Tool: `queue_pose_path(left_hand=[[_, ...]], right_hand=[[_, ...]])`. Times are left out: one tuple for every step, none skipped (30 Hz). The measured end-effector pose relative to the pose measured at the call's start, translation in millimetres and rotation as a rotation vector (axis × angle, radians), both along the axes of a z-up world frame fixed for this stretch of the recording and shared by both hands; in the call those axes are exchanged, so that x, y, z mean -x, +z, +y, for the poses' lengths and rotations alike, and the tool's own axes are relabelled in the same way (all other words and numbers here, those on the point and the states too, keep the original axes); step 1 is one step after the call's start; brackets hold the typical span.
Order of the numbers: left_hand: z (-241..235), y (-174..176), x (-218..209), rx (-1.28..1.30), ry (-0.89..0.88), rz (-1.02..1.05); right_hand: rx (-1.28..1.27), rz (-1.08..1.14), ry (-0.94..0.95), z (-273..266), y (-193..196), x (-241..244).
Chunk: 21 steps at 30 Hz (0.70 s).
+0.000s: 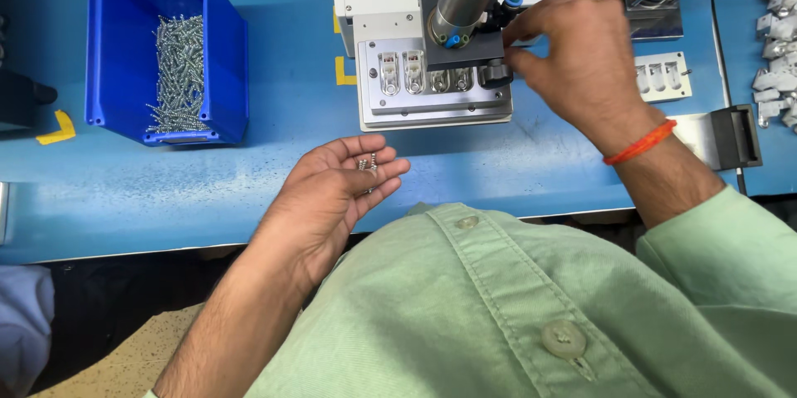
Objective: The person picks small metal springs from a blue bin and places them into slots on a white fixture. They then position the fixture under a press and operate it to secure the springs. The person repeats this process for multiple springs.
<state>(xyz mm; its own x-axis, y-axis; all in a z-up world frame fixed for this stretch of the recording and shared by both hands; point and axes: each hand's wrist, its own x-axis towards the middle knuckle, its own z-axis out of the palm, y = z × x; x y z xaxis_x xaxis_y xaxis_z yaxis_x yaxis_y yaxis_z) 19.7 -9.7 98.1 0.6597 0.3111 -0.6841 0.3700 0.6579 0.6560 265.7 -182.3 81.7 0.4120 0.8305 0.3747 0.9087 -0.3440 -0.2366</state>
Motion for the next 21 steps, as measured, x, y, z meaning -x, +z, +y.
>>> queue_pose_path(left_hand=[[-0.6,2.3,-0.8,0.008,0.014,-0.016],[-0.9,5.0,-1.8,0.015,0.028,-0.032],[-1.3,8.0,-2.8,0.022,0.041,-0.049],[-1.8,11.2,-4.5,0.012,0.048,-0.043],[-2.4,14.5,-6.0,0.001,0.055,-0.037],[-2.4,17.9,-7.7,-0.010,0.061,-0.031],[-2.5,20.9,-10.0,-0.023,0.036,-0.051],[-2.5,23.6,-11.0,-0.037,0.020,-0.068],[-2.2,26.4,-11.2,-0.051,0.004,-0.085],[-2.1,29.0,-12.9,-0.057,-0.005,-0.133],[-2.5,31.4,-14.9,-0.062,-0.013,-0.182],[-3.8,33.1,-17.0,-0.064,-0.030,-0.227],[-5.1,34.7,-18.9,-0.086,-0.054,-0.241],[-5.3,36.4,-20.9,-0.108,-0.079,-0.255],[-5.7,37.9,-23.2,-0.130,-0.104,-0.270],[-6.1,39.1,-25.4,-0.139,-0.127,-0.297],[-6.5,40.0,-27.3,-0.147,-0.150,-0.324],[-6.4,40.6,-29.2,-0.157,-0.171,-0.351],[-5.8,40.7,-30.8,-0.169,-0.186,-0.345],[-5.5,40.1,-31.6,-0.180,-0.199,-0.339],[-5.3,39.0,-32.0,-0.191,-0.212,-0.333]], right_hand=[[0.032,0.007,-0.027,4.1,-2.1,-2.9],[0.064,0.014,-0.055,9.1,-2.9,-5.2],[0.096,0.020,-0.083,13.9,-2.0,-6.8],[0.110,0.065,-0.094,16.5,1.2,-7.6],[0.124,0.110,-0.104,18.7,6.5,-7.6],[0.137,0.157,-0.116,20.4,13.2,-5.7],[0.109,0.185,-0.095,17.9,22.8,-1.7],[0.082,0.215,-0.064,13.9,34.2,4.4],[0.055,0.246,-0.034,9.8,45.7,12.1],[-0.019,0.267,-0.051,3.4,57.1,20.7],[-0.093,0.289,-0.068,-4.3,67.5,31.2],[-0.167,0.312,-0.094,-10.6,74.7,43.1],[-0.140,0.377,-0.044,-12.7,80.0,52.4],[-0.115,0.442,0.005,-13.3,84.5,61.3],[-0.090,0.506,0.054,-11.3,87.0,69.1],[-0.086,0.515,0.100,-6.1,87.2,75.7],[-0.082,0.523,0.145,-0.5,86.1,82.0],[-0.078,0.531,0.193,4.4,85.5,85.8],[-0.055,0.543,0.147,7.5,86.0,86.8],[-0.029,0.556,0.104,10.1,85.8,86.9],[-0.003,0.569,0.060,11.6,85.2,86.7]])
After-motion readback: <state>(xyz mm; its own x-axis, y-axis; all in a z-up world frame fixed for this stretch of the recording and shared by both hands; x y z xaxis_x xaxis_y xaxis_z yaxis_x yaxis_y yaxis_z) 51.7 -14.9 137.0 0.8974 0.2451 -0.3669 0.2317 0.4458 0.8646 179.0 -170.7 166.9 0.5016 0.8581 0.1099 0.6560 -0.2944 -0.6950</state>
